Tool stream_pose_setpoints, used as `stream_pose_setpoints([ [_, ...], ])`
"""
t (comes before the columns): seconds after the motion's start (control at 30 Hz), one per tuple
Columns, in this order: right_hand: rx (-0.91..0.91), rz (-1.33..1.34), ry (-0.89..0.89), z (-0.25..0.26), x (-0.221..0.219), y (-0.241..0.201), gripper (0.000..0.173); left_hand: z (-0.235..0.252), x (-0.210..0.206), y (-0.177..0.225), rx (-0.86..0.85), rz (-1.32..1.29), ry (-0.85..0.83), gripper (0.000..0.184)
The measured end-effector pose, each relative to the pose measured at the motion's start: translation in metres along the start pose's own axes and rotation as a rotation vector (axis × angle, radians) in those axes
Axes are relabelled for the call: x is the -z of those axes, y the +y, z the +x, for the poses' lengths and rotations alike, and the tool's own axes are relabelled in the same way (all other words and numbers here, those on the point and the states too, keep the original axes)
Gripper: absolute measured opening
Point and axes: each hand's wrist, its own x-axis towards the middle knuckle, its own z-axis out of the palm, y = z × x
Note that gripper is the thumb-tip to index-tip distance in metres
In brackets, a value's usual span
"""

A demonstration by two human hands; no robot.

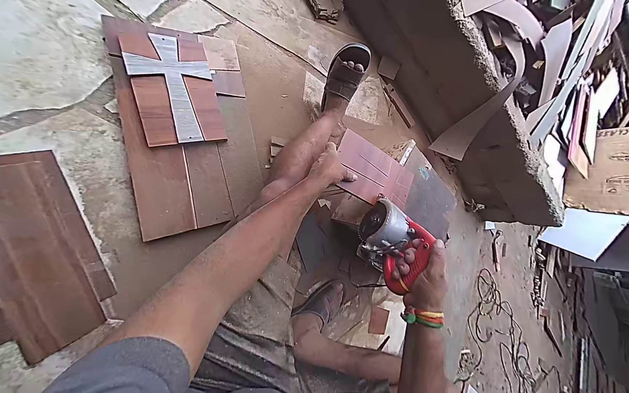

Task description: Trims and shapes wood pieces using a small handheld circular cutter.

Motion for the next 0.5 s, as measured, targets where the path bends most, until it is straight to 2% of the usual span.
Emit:
stream_pose_setpoints([
  [0.13,0.074,-0.001,0.017,-0.005,-0.002,0.020,0.061,0.002,0.001,-0.005,-0.051,-0.066,-0.026,0.126],
  [0.27,0.059,0.003,0.043,-0.010,-0.006,0.018,0.058,-0.006,0.010,-0.003,-0.058,-0.023,0.007,0.116],
  [0.4,0.058,0.015,0.051,-0.015,-0.005,0.021,0.059,-0.012,0.011,-0.002,-0.034,-0.042,-0.009,0.120],
  [0.5,0.078,0.011,0.060,-0.015,-0.006,0.025,0.059,-0.016,0.012,-0.001,-0.014,-0.076,0.012,0.116],
])
